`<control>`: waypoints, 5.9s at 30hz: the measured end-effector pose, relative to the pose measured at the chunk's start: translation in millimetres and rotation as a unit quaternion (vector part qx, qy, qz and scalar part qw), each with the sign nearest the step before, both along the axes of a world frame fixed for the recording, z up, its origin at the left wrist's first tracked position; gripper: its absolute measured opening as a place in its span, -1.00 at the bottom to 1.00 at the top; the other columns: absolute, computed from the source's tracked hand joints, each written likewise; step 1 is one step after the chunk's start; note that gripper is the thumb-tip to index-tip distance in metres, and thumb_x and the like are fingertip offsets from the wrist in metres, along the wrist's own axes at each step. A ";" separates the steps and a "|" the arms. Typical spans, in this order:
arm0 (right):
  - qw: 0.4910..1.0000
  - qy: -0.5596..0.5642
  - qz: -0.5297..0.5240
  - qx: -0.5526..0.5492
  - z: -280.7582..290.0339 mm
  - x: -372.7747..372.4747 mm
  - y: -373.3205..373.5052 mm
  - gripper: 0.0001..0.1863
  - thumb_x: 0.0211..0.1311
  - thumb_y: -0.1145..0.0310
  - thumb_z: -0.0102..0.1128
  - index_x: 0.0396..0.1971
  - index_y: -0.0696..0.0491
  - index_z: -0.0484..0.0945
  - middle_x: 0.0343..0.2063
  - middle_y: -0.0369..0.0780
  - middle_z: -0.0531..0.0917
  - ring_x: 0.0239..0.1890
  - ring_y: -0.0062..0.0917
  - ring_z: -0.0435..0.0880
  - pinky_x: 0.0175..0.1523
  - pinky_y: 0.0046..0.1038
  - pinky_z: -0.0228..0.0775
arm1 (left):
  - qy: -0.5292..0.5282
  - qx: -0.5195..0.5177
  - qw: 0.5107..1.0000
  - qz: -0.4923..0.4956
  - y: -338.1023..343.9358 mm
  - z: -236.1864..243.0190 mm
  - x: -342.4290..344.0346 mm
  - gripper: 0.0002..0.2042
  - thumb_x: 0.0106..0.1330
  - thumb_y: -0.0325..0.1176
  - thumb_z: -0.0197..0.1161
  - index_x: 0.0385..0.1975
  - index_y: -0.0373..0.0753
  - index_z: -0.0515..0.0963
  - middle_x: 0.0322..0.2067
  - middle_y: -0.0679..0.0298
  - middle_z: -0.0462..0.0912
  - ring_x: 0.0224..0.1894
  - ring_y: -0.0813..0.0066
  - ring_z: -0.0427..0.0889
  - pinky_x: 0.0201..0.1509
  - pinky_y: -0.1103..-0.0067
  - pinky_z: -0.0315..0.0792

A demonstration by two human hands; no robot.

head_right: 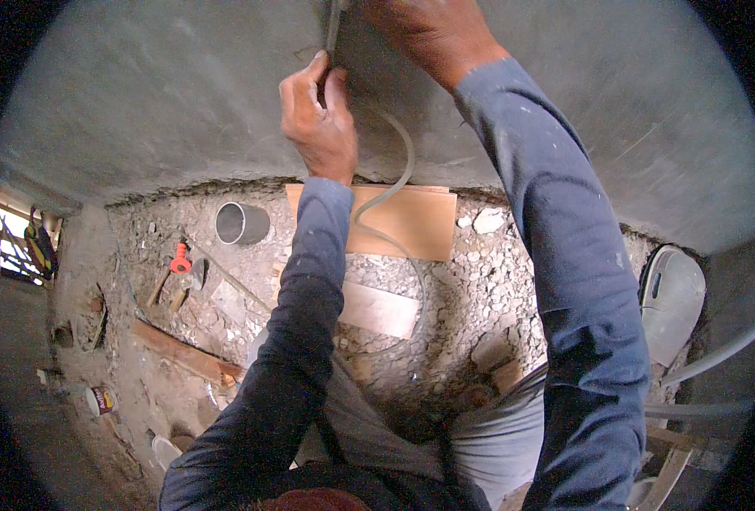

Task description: The person uses a clear tube to level points on a wall, marks them with a pen, and then positions a tile against the wall with the help of another person.

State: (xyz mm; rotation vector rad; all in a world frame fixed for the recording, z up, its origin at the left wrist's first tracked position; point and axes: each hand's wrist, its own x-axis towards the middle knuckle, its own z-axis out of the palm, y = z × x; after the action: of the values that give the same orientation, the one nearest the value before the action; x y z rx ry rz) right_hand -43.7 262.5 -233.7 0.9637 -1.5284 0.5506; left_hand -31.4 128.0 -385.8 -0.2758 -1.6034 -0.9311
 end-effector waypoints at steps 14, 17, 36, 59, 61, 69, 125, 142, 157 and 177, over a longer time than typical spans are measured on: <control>0.999 0.031 -0.022 -0.006 0.2 -4.7 1.1 -0.73 0.14 0.62 0.29 -0.18 0.03 0.53 -0.21 -0.15 0.57 -0.22 -0.20 0.70 -0.20 -0.27 0.60 | 0.011 0.052 0.997 -0.049 6.6 5.1 -5.4 -0.86 0.22 -0.47 0.46 -0.27 -0.26 0.65 -0.32 0.18 0.72 -0.27 0.23 0.71 -0.17 0.40 0.55; 0.999 0.033 -0.017 -0.014 -11.1 -6.3 -6.1 -0.75 0.15 0.62 0.27 -0.19 0.03 0.52 -0.22 -0.16 0.57 -0.21 -0.22 0.69 -0.18 -0.29 0.59 | 0.011 0.023 0.999 -0.030 -4.9 -3.8 -2.3 -0.83 0.23 -0.49 0.43 -0.22 -0.20 0.62 -0.29 0.19 0.68 -0.23 0.09 0.70 -0.18 0.32 0.56; 1.000 0.029 0.001 -0.010 -2.2 -1.3 5.5 -0.88 0.23 0.57 0.12 -0.28 0.04 0.44 -0.23 -0.12 0.52 -0.21 -0.19 0.63 -0.14 -0.28 0.54 | -0.020 -0.396 0.917 0.033 -53.4 69.7 2.3 -0.18 0.08 -0.18 0.51 0.44 -0.08 0.37 -0.50 0.24 0.39 -0.42 0.23 0.47 -0.36 0.33 0.42; 0.848 -0.336 0.095 -0.399 -228.0 138.5 34.9 -0.38 0.65 -0.06 -0.23 0.30 0.21 0.36 -0.65 -0.30 0.58 -0.52 -0.67 0.55 -0.31 -0.56 0.33 | -0.073 -0.280 0.957 0.006 -49.0 50.8 2.5 -0.08 -0.01 -0.22 0.61 0.47 0.10 0.34 -0.62 0.29 0.32 -0.51 0.40 0.31 -0.39 0.43 0.37; 0.871 -0.323 0.082 -0.361 -225.2 140.8 33.7 -0.35 0.64 -0.08 -0.23 0.30 0.23 0.35 -0.65 -0.30 0.58 -0.53 -0.67 0.55 -0.29 -0.55 0.35 | -0.067 -0.269 0.961 -0.010 -49.6 47.8 -0.1 -0.08 0.00 -0.24 0.61 0.47 0.09 0.35 -0.63 0.29 0.30 -0.52 0.42 0.31 -0.39 0.43 0.38; 0.885 -0.368 0.087 -0.273 -246.2 141.8 28.3 -0.65 0.53 0.40 0.09 0.16 0.29 0.49 -0.06 -0.03 0.70 -0.30 -0.49 0.72 -0.11 -0.45 0.55 | 0.010 -0.333 0.942 -0.030 -53.8 41.7 -7.0 -0.14 -0.06 -0.40 0.63 0.39 0.04 0.48 -0.58 0.34 0.29 -0.53 0.48 0.33 -0.40 0.50 0.37; 0.894 -0.373 -0.088 -0.233 -267.3 101.7 -62.7 -0.46 0.27 0.60 0.32 0.27 0.17 0.46 -0.17 0.03 0.57 -0.13 -0.07 0.59 -0.06 -0.16 0.46 | 0.033 -0.271 0.960 0.067 -38.8 30.5 -7.4 -0.25 -0.01 0.03 0.52 0.33 0.25 0.54 -0.08 0.24 0.48 0.02 0.14 0.44 0.14 0.12 0.36; 0.885 -0.375 -0.082 -0.264 -263.8 101.0 -34.1 -0.48 0.27 0.63 0.30 0.25 0.17 0.48 -0.16 0.00 0.58 -0.13 -0.14 0.60 -0.02 -0.20 0.47 | -0.022 -0.362 0.918 0.163 -38.8 24.6 -17.4 -0.02 -0.13 0.46 0.28 0.45 0.33 0.34 0.58 0.20 0.05 0.60 -0.13 -0.09 0.49 -0.23 -0.10; 0.851 -0.429 -0.067 -0.294 -272.1 100.4 -37.4 -0.49 0.28 0.61 0.30 0.24 0.21 0.47 -0.08 0.04 0.58 -0.09 -0.13 0.60 0.00 -0.23 0.46 | 0.023 -0.388 0.911 0.137 -17.2 27.8 -25.1 -0.02 -0.06 0.47 0.15 0.47 0.19 0.33 0.54 0.42 0.18 0.62 0.05 -0.11 0.53 -0.23 -0.23; 0.898 -0.381 -0.087 -0.201 -286.1 101.0 -21.8 -0.42 0.26 0.46 0.39 0.29 0.09 0.48 -0.22 -0.09 0.66 -0.26 -0.34 0.68 -0.17 -0.32 0.55 | -0.104 -0.412 0.904 0.046 -28.7 39.0 -8.4 -0.02 -0.01 0.26 0.35 0.53 0.21 0.21 0.60 0.41 -0.04 0.65 0.11 -0.36 0.53 -0.24 -0.47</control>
State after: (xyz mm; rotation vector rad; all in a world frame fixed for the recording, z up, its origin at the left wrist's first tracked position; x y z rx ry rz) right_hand 57.3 240.7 -519.8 0.2718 -2.0444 1.1501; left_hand -39.9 99.4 -346.8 -0.6929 -2.1300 -0.1580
